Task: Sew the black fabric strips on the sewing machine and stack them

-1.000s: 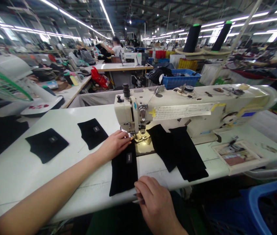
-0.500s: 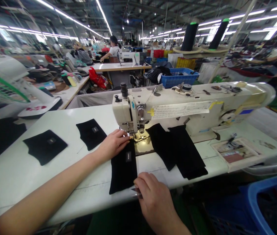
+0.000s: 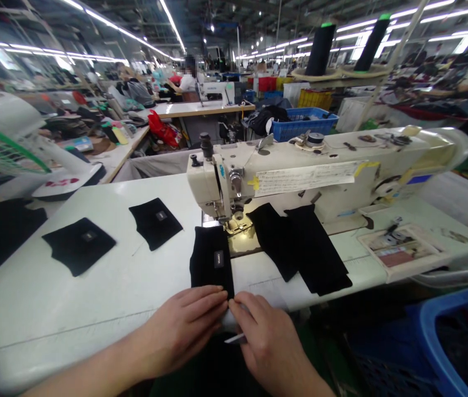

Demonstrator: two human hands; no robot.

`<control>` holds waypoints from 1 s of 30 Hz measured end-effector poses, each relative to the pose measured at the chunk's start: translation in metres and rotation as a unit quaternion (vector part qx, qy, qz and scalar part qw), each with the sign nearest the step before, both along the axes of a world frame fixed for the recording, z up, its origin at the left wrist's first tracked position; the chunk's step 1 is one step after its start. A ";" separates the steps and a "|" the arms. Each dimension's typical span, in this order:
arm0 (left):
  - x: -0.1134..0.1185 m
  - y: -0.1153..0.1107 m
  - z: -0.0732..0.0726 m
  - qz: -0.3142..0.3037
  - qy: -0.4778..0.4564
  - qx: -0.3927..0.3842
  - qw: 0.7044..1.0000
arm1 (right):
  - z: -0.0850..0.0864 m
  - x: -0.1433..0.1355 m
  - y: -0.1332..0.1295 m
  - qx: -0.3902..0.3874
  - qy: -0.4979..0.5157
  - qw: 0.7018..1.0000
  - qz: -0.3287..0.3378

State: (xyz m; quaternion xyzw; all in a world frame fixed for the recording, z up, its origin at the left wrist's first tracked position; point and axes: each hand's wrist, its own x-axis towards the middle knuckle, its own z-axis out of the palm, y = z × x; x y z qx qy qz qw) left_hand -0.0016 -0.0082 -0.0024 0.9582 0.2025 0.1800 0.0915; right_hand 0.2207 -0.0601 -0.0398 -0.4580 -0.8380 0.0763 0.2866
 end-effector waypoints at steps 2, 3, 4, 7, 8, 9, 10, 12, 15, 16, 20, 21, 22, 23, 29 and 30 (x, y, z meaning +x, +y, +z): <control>-0.003 0.001 -0.003 -0.006 -0.004 0.016 1.000 | 0.001 0.000 0.002 -0.006 0.005 1.000 0.006; -0.004 0.003 -0.004 -0.009 -0.004 0.021 1.000 | 0.002 -0.001 0.004 -0.009 0.008 1.000 0.008; -0.004 0.005 -0.004 -0.011 -0.003 0.025 1.000 | 0.002 -0.001 0.005 -0.011 0.010 1.000 0.008; -0.003 0.010 -0.002 -0.016 0.000 0.032 0.999 | 0.004 -0.002 0.009 -0.018 0.008 1.000 0.005; -0.002 0.011 -0.001 -0.017 0.000 0.034 0.999 | 0.004 -0.002 0.011 -0.020 0.005 1.000 0.002; -0.002 0.012 0.000 -0.018 -0.001 0.036 0.999 | 0.005 -0.002 0.012 -0.022 0.002 1.000 0.000; -0.001 0.013 0.000 -0.018 -0.001 0.038 0.999 | 0.005 -0.003 0.013 -0.025 0.000 1.000 -0.002; -0.001 0.015 -0.001 -0.011 -0.003 0.042 0.999 | 0.006 -0.004 0.016 -0.032 -0.004 0.999 -0.005; -0.002 0.022 -0.002 0.000 0.001 0.044 0.999 | 0.007 -0.006 0.023 -0.043 -0.009 0.999 -0.011; -0.003 0.025 -0.002 0.001 0.001 0.043 0.999 | 0.008 -0.006 0.026 -0.047 -0.012 0.999 -0.014; -0.003 0.037 -0.002 0.006 -0.001 0.044 0.999 | 0.011 -0.009 0.038 -0.058 -0.026 0.998 -0.026; -0.003 0.040 -0.002 0.007 0.000 0.046 0.999 | 0.012 -0.010 0.041 -0.060 -0.031 0.997 -0.029; -0.003 0.044 -0.003 0.008 0.000 0.049 0.999 | 0.013 -0.010 0.045 -0.062 -0.036 0.997 -0.031; -0.003 0.047 -0.003 0.008 -0.001 0.051 0.999 | 0.014 -0.011 0.048 -0.062 -0.042 0.997 -0.034; -0.003 0.067 -0.007 0.002 -0.001 0.056 0.998 | 0.018 -0.015 0.064 -0.055 -0.058 0.996 -0.050; -0.003 0.070 -0.006 0.001 -0.002 0.060 0.998 | 0.019 -0.014 0.066 -0.047 -0.054 0.996 -0.056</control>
